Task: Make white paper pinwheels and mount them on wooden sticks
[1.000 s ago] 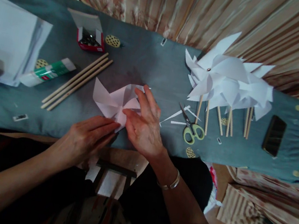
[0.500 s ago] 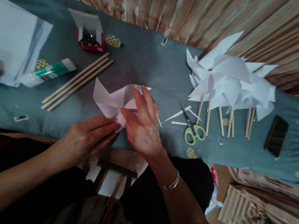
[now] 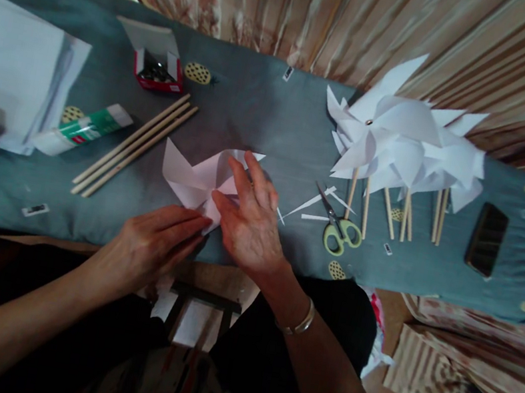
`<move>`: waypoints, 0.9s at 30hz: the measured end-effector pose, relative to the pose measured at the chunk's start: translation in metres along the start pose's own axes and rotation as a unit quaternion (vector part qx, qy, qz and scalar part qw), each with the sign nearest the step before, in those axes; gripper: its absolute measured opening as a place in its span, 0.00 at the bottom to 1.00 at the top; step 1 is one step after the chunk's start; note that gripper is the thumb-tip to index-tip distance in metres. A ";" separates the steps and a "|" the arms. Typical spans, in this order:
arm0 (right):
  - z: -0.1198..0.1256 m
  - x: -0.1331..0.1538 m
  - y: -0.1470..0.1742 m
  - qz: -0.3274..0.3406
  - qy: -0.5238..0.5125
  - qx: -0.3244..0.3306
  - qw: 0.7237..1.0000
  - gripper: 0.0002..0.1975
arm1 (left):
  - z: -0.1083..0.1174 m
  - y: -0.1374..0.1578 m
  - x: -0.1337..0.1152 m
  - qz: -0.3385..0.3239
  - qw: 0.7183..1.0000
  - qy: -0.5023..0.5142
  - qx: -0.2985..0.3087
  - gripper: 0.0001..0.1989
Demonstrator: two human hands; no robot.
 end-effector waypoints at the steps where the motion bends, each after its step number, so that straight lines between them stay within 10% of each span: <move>1: -0.001 0.000 0.000 0.004 0.006 -0.001 1.000 0.14 | 0.000 0.000 0.000 0.000 1.000 0.001 0.001 0.09; 27: -0.012 0.014 -0.002 0.028 0.127 0.014 0.991 0.14 | 0.009 0.001 0.003 0.002 0.998 0.061 -0.022 0.09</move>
Point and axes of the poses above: each hand's wrist, its own y-axis away from the middle knuckle, its own z-axis out of the back of the hand, x = y × z, the point moved 3 cm from there along -y, towards the middle knuckle, and after that the axes turned 4 degrees about -y, right-handed, at the moved point
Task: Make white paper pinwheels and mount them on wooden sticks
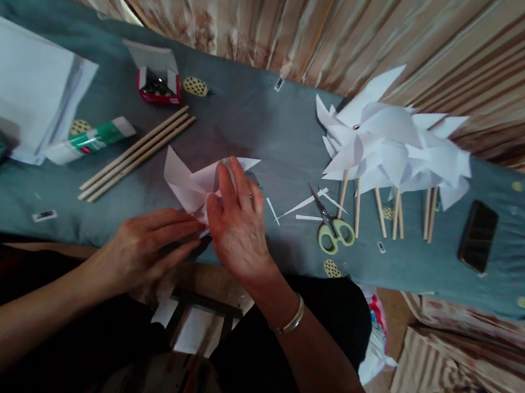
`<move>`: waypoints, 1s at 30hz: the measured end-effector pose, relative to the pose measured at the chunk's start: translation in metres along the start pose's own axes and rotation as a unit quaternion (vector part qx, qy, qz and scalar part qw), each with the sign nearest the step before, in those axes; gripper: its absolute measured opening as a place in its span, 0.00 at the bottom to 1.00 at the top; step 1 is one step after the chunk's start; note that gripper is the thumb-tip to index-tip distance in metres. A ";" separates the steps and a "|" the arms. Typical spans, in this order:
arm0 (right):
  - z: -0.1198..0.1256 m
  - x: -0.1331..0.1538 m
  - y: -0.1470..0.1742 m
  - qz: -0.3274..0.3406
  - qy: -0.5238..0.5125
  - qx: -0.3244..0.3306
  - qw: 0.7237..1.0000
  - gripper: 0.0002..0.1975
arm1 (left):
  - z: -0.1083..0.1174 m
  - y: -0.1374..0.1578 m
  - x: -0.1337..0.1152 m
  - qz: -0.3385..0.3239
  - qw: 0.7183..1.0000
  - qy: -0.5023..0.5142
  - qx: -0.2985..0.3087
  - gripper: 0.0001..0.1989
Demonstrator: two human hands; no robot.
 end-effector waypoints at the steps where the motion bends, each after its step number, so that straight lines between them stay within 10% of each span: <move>1: 0.000 0.000 0.000 0.001 -0.002 -0.001 1.000 0.14 | 0.005 0.000 0.001 0.012 1.000 0.017 -0.005 0.08; 11: -0.006 -0.004 -0.002 0.017 -0.027 -0.016 0.999 0.14 | 0.039 0.015 0.041 0.282 0.958 0.046 -0.006 0.15; 24: 0.010 0.001 0.002 0.053 -0.052 0.043 0.996 0.21 | 0.033 0.021 0.044 0.316 0.939 0.137 -0.017 0.19; 30: -0.001 -0.002 0.000 0.039 -0.026 0.021 0.999 0.16 | 0.021 0.015 0.033 0.410 0.816 0.392 -0.112 0.19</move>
Point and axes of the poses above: each hand's wrist, its own y-axis away from the middle knuckle, its own z-axis out of the back of the hand, x = y × z, the point moved 3 cm from there along -y, towards the middle knuckle, and after that the axes turned 4 degrees about -y, right-handed, at the moved point
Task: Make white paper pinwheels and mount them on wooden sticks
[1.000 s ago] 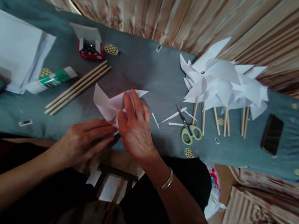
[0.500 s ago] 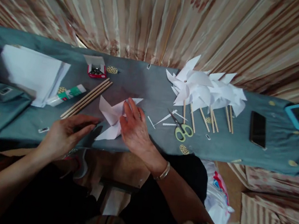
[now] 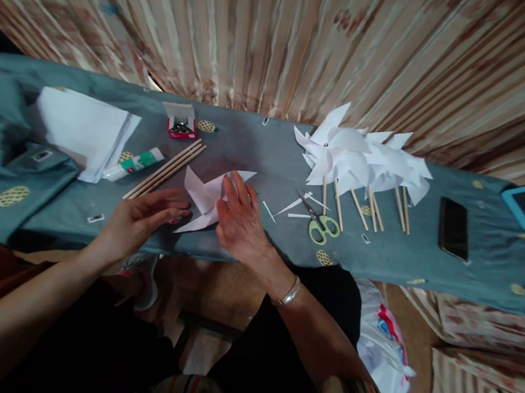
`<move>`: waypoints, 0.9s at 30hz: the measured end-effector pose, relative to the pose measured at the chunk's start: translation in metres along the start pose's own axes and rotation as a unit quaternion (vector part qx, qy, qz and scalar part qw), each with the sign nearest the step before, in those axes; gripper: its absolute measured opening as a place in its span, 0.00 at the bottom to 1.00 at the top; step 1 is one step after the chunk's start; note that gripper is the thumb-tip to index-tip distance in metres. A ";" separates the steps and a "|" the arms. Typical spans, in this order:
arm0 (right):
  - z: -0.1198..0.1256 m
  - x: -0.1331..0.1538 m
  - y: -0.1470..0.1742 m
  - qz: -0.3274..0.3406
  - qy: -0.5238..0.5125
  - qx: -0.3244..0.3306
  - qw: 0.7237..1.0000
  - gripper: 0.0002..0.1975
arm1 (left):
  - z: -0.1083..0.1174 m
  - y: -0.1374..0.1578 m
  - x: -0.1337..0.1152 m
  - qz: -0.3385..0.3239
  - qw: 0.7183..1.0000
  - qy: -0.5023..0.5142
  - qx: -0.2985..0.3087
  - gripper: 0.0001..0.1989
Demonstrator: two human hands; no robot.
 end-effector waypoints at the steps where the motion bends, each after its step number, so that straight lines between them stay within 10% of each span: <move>1: -0.001 -0.001 -0.001 -0.001 0.002 -0.005 1.000 0.14 | -0.004 0.002 -0.001 0.022 0.998 0.058 -0.006 0.22; 9: -0.002 -0.007 -0.001 -0.013 -0.034 -0.033 0.999 0.15 | -0.024 0.011 -0.004 0.168 0.962 0.215 -0.008 0.20; 27: 0.003 -0.009 -0.002 -0.035 -0.054 -0.045 0.997 0.14 | -0.048 -0.012 -0.007 0.174 0.962 0.209 -0.004 0.14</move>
Point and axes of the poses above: each hand's wrist, its own y-axis away from the middle knuckle, its own z-axis out of the back of the hand, x = y × z, the point moved 3 cm from there along -y, towards the middle knuckle, and after that the axes turned 4 degrees about -y, right-handed, at the moved point
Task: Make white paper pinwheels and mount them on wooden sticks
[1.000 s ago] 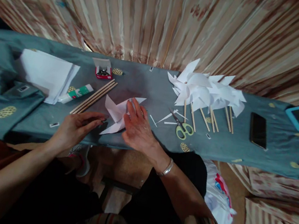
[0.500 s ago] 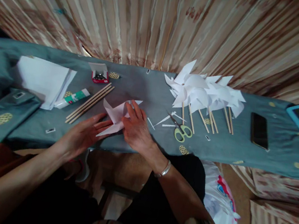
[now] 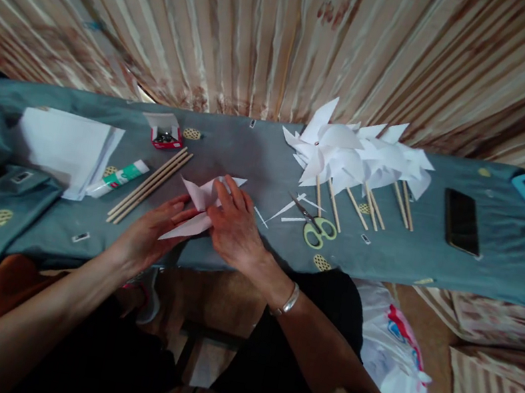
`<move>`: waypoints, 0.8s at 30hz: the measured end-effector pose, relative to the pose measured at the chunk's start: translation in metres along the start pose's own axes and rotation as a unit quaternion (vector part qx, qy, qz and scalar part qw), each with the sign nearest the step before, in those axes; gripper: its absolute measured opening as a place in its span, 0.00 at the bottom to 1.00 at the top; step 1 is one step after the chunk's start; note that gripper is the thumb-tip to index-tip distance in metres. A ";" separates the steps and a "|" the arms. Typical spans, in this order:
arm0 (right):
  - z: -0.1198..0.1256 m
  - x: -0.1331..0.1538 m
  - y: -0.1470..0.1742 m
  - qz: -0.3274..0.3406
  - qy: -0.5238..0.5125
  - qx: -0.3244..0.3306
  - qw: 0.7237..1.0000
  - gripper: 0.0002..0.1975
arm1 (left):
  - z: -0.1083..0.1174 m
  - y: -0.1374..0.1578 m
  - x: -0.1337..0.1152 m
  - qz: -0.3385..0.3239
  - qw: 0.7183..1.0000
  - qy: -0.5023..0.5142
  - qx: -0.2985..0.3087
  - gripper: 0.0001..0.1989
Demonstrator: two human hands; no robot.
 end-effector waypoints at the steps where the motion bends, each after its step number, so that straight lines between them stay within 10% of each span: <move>1: 0.000 0.000 0.000 0.002 0.001 -0.004 1.000 0.14 | -0.001 0.001 0.000 -0.003 1.000 0.003 0.001 0.13; 24: 0.005 0.031 0.012 0.057 0.055 -0.050 0.996 0.25 | -0.003 0.006 -0.012 -0.037 0.999 -0.013 -0.012 0.08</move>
Point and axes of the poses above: each hand's wrist, its own y-axis away from the middle knuckle, its own z-axis out of the back of the hand, x = y × z, the point moved 3 cm from there along -y, towards the middle knuckle, and after that the axes turned 4 degrees about -y, right-handed, at the moved point
